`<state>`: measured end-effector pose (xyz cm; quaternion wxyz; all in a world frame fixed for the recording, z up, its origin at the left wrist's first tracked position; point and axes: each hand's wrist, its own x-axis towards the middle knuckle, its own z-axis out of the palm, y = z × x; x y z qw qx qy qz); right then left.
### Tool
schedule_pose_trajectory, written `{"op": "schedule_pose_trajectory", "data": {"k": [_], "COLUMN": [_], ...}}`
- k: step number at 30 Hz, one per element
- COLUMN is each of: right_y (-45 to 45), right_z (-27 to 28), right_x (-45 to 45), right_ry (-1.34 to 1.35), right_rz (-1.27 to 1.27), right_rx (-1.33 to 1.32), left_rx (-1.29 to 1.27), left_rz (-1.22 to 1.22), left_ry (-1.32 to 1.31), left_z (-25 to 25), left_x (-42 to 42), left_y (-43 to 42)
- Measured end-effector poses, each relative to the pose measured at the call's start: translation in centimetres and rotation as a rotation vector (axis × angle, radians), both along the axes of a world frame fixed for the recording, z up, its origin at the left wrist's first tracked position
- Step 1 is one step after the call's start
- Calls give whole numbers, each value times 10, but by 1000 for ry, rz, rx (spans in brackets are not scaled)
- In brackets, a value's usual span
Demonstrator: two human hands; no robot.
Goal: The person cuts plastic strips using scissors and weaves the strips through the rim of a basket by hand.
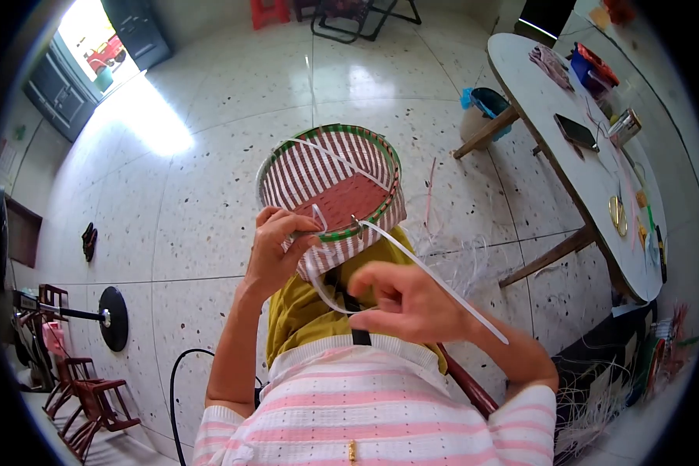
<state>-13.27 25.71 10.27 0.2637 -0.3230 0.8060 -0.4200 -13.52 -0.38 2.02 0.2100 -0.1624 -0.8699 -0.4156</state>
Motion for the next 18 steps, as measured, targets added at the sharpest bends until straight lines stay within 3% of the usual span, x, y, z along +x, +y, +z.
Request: {"op": "schedule_pose_trajectory", "data": {"k": [2, 4, 5, 6, 8, 9, 11, 15, 17, 18], "right_y": [-17, -29, -37, -40, -45, -46, -52, -56, -70, -74], "right_z": [19, 1, 15, 13, 0, -4, -6, 2, -15, -16], "right_x": [-23, -52, -55, -65, -85, -85, -84, -81, -74, -71], "right_ry": [-397, -367, -565, -565, -807, -807, -412, -478, 28, 28], "right_rz": [258, 349, 108, 108, -200, -203, -259, -226, -214, -217], "right_rx": [-235, -413, -411, -406, -405, -400, -170, -251, -291, -290], "left_rx": [5, 5, 9, 14, 18, 16, 19, 2, 5, 6], "left_rz": [1, 9, 1, -9, -8, -6, -3, 0, 0, 7], "left_ry": [8, 21, 27, 30, 45, 59, 51, 75, 80, 86], "left_z": [-4, -2, -3, -4, -5, -5, -3, -4, -2, -1], "left_x": [2, 4, 4, 5, 5, 5, 6, 4, 5, 5], "left_y": [-1, 0, 1, 1, 2, 2, 2, 2, 3, 4]}}
